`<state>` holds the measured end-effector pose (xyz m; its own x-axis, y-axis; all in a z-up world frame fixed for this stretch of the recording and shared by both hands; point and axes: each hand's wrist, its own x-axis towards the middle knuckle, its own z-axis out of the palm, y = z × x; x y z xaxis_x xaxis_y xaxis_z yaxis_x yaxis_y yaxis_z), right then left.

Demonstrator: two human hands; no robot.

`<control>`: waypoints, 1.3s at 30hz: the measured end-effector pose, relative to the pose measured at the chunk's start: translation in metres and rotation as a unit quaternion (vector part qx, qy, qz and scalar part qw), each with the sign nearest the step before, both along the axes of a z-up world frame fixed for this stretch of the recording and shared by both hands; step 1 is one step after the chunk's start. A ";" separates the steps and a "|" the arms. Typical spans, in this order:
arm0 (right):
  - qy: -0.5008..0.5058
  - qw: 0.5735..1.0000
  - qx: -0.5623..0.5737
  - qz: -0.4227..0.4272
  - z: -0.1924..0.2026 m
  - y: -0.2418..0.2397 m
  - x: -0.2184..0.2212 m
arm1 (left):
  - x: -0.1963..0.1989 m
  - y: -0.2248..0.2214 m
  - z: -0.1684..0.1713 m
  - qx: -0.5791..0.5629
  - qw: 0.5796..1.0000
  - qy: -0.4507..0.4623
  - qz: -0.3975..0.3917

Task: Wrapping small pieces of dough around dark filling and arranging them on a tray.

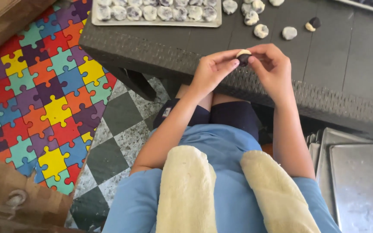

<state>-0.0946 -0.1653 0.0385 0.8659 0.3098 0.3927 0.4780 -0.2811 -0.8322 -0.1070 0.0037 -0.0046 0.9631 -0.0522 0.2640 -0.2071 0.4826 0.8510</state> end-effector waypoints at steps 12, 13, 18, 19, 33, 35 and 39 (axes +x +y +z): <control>0.120 0.988 0.098 0.023 -0.006 0.015 0.037 | 0.044 0.008 -0.002 0.267 0.957 -0.071 0.087; 0.094 0.994 0.048 0.013 -0.003 0.015 0.039 | 0.051 0.007 -0.008 0.271 0.958 -0.057 0.077; 0.103 0.994 -0.035 -0.006 0.001 0.009 0.044 | 0.068 0.003 -0.011 0.263 0.964 0.015 0.028; 0.127 0.991 -0.031 -0.020 0.002 0.008 0.045 | 0.070 0.001 -0.009 0.278 0.960 0.027 0.018; 0.013 0.979 -0.161 -0.128 -0.012 -0.006 0.048 | 0.115 -0.014 -0.022 0.413 0.908 0.066 -0.022; -0.066 0.972 -0.196 -0.115 -0.014 -0.004 0.040 | 0.121 -0.014 -0.026 0.419 0.906 0.040 -0.046; -0.078 0.965 -0.201 -0.149 -0.025 -0.014 0.046 | 0.116 -0.015 -0.006 0.429 0.901 -0.040 -0.044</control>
<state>-0.0491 -0.1790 0.0132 0.8801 0.2110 0.4252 0.4370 -0.7099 -0.5523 0.0088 -0.0109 -0.0104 0.9247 -0.3463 0.1583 -0.2777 -0.3287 0.9027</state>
